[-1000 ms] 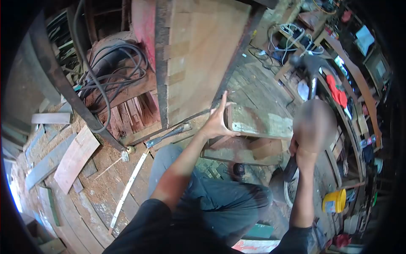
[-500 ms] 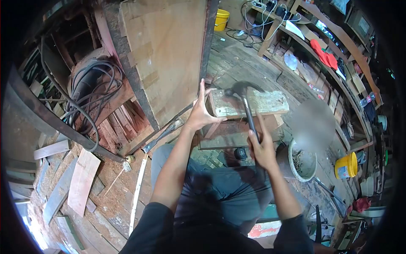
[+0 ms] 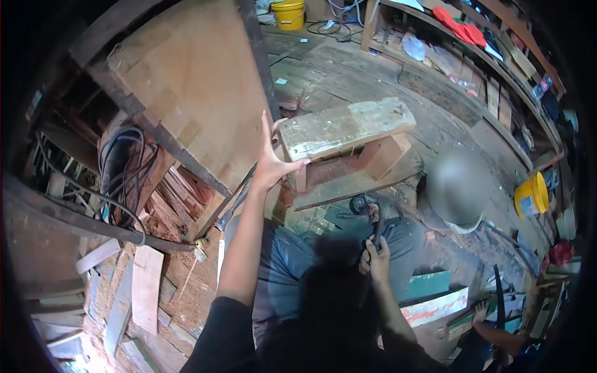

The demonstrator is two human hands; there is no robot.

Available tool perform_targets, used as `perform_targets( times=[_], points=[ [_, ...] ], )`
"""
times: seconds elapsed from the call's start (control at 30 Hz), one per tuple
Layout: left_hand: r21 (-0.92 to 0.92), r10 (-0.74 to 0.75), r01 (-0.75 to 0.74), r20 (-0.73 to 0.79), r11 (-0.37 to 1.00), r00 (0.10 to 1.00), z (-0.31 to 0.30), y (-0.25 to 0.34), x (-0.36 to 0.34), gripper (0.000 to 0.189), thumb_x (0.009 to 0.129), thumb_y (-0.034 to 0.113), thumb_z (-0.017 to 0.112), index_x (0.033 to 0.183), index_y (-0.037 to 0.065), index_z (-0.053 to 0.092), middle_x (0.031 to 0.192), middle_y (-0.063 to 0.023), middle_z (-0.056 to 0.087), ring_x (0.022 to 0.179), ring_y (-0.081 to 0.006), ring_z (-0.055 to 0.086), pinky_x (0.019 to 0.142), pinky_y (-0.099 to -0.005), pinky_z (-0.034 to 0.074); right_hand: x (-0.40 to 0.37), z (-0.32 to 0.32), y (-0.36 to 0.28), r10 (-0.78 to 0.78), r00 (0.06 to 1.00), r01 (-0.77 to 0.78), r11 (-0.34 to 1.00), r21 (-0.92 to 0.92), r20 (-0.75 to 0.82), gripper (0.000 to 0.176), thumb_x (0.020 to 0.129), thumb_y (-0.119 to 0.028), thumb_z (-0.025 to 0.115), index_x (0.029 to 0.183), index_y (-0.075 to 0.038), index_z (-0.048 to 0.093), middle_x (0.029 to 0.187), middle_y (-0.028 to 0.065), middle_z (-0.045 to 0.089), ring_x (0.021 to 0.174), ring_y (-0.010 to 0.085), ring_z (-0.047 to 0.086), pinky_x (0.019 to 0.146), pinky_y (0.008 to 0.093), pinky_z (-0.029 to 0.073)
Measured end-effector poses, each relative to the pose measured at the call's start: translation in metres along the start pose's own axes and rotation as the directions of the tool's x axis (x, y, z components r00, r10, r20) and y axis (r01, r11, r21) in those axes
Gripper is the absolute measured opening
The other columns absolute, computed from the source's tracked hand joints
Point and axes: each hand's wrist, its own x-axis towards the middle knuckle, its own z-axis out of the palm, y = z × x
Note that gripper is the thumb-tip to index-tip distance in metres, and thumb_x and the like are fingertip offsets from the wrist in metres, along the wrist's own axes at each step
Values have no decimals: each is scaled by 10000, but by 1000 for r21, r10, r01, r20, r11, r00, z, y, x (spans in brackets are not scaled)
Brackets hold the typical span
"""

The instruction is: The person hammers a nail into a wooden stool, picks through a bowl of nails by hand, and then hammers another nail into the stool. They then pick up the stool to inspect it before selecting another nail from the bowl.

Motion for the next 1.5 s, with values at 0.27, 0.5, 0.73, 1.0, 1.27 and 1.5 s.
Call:
perform_targets(
  times=[0.27,0.5,0.73,1.0,1.27,1.5],
  points=[
    [473,153,-156,45,867,987,-26,27,12,943,858,295,793,1620,132,262,1327,-40,665,1340,-274,505,1167,-482,291,7,-3,21,-47,994,55,996,-74,101,196,1034,-128,583,1202,-120,482,636,18,461,373,104,414,316,297,372],
    [650,168,-321,288,689,943,-40,50,38,696,901,192,739,1528,128,445,1188,-17,730,1166,-234,637,1090,-452,401,9,-3,26,-141,983,142,990,5,117,220,1040,-84,547,1236,-56,451,637,20,458,349,104,399,316,294,368],
    [584,16,-205,312,785,950,-29,71,45,769,859,181,784,1535,114,425,1206,-128,702,1177,-316,652,1068,-464,470,6,1,23,-117,989,117,993,5,91,262,1005,-35,532,1249,-33,436,602,10,435,349,107,416,321,299,375],
    [715,-124,-320,494,622,861,1,79,55,1408,559,378,974,1646,171,103,1441,-248,495,1332,-432,460,1139,-504,364,5,2,22,-101,993,101,995,13,67,310,991,-39,545,1284,-34,443,591,5,440,364,107,436,325,303,384],
    [572,-31,-275,467,773,884,-11,62,46,1423,536,293,986,1645,153,106,1489,-239,474,1302,-417,500,1124,-473,393,8,-1,27,-47,998,48,999,-23,48,333,988,-47,547,1304,-38,441,601,7,449,365,109,437,333,312,387],
    [520,-41,-194,406,832,913,-33,59,36,1452,502,290,998,1640,118,112,1565,-217,395,1396,-379,441,1189,-459,348,7,1,28,-87,994,87,996,9,61,296,990,-38,547,1271,-58,456,599,11,451,359,112,432,328,313,383]
  ],
)
